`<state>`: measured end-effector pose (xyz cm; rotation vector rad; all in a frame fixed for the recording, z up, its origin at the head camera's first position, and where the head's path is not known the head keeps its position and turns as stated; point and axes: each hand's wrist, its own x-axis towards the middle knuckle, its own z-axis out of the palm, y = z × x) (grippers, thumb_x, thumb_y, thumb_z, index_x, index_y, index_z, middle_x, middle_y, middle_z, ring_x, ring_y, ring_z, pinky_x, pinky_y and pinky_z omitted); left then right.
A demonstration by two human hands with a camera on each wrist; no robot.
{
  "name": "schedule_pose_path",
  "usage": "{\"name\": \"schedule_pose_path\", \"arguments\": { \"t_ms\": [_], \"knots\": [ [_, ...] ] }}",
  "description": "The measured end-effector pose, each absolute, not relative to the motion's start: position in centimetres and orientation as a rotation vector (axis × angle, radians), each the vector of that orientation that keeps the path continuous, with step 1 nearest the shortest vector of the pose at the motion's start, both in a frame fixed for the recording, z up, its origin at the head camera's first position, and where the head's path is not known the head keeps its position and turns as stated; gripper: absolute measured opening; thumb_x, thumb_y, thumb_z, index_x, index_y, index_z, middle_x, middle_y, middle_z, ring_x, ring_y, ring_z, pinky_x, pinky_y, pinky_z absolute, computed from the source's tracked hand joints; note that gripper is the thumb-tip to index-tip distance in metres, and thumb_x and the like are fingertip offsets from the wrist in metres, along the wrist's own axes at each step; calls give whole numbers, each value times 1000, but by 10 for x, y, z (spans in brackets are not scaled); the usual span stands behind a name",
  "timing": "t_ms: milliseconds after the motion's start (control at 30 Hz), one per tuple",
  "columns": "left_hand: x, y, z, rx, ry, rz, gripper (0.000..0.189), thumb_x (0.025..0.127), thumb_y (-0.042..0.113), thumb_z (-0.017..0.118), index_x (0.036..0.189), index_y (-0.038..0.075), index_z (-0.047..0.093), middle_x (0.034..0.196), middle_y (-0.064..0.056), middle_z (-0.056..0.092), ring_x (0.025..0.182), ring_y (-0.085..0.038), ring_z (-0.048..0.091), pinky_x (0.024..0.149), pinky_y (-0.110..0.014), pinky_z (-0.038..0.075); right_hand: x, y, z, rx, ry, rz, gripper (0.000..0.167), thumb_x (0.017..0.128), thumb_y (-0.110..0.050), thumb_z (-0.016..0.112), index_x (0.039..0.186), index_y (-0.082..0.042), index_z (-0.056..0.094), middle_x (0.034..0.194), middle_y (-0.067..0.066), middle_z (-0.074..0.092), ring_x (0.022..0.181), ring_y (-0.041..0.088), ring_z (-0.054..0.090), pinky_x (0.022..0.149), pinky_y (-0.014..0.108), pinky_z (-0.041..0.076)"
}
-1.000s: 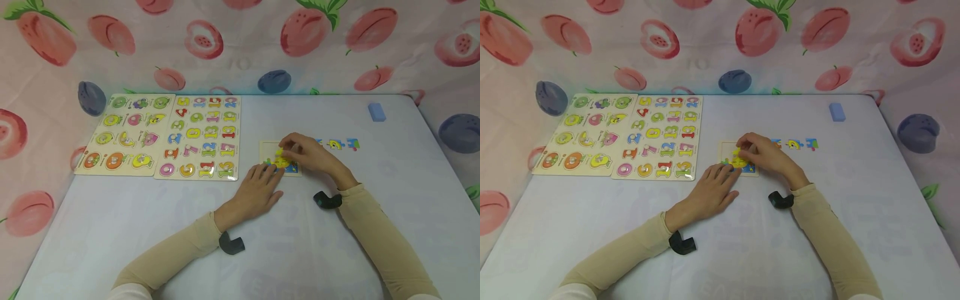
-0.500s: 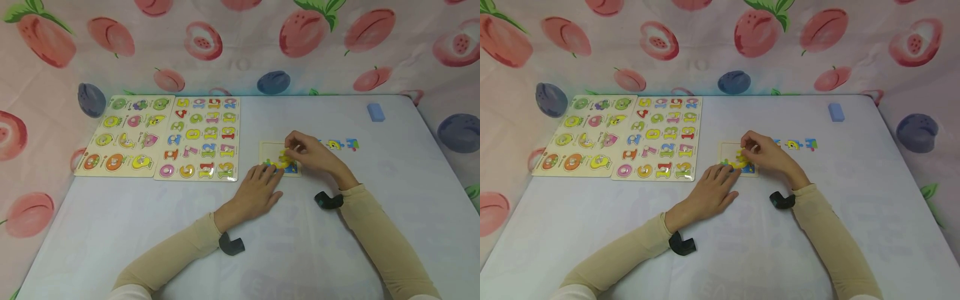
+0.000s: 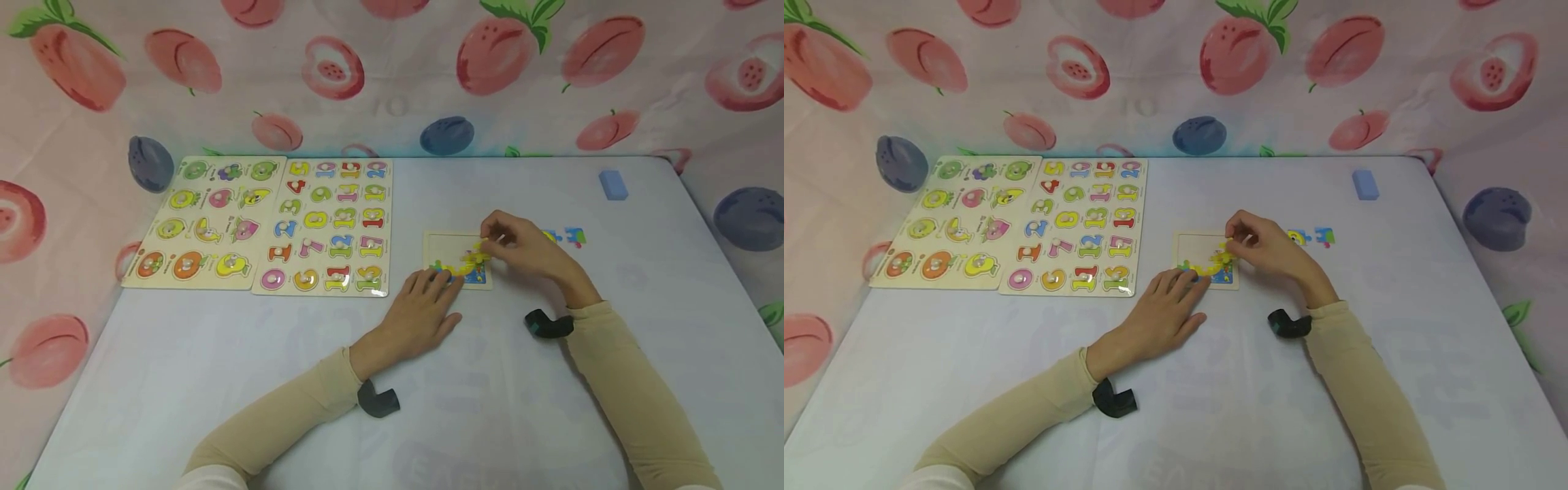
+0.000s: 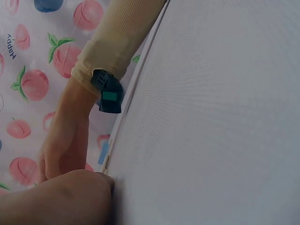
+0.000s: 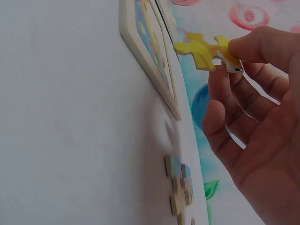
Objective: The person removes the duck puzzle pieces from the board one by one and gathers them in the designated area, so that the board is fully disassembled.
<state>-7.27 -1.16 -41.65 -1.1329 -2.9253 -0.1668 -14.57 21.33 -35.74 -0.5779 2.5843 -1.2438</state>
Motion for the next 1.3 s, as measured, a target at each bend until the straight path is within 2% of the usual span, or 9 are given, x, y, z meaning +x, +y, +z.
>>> {"name": "schedule_pose_path", "arguments": {
  "t_ms": [67,200,467,833,1300],
  "knots": [
    [-73,-12,-416,-1133,-2925,-166,58,99,46,34,149,17,28,149,-6,34,138,-26,27,115,-41,21,-144,215,-352,-562,2583,-1235,10,89,-3,59,99,-1,56,94,7,57,86,19,53,65,25,46],
    [-73,-12,-416,-1137,-2924,-170,58,99,46,34,149,16,28,149,-6,34,138,-26,27,115,-41,21,-144,221,-352,-551,2599,-1220,11,89,-2,59,100,0,56,95,8,58,86,19,52,65,24,46],
    [-72,-12,-417,-1136,-2906,-177,58,99,45,35,149,16,29,148,-7,36,137,-26,29,114,-41,22,-156,248,-374,-558,2603,-1262,11,92,-7,58,102,-1,58,97,8,58,84,14,54,64,22,46],
    [-72,-12,-418,-1129,-2884,-181,57,99,45,37,148,16,31,147,-7,37,135,-26,30,113,-40,23,-162,281,-378,-403,2654,-1106,14,95,-19,56,104,-10,59,102,4,61,90,13,55,75,18,44],
    [-72,-11,-418,-1129,-2889,-190,57,99,45,36,148,16,30,147,-7,36,136,-26,29,114,-40,23,-161,313,-374,-288,2623,-1028,19,94,-23,58,108,-10,61,99,6,63,80,17,56,66,24,47]
  ]
}}
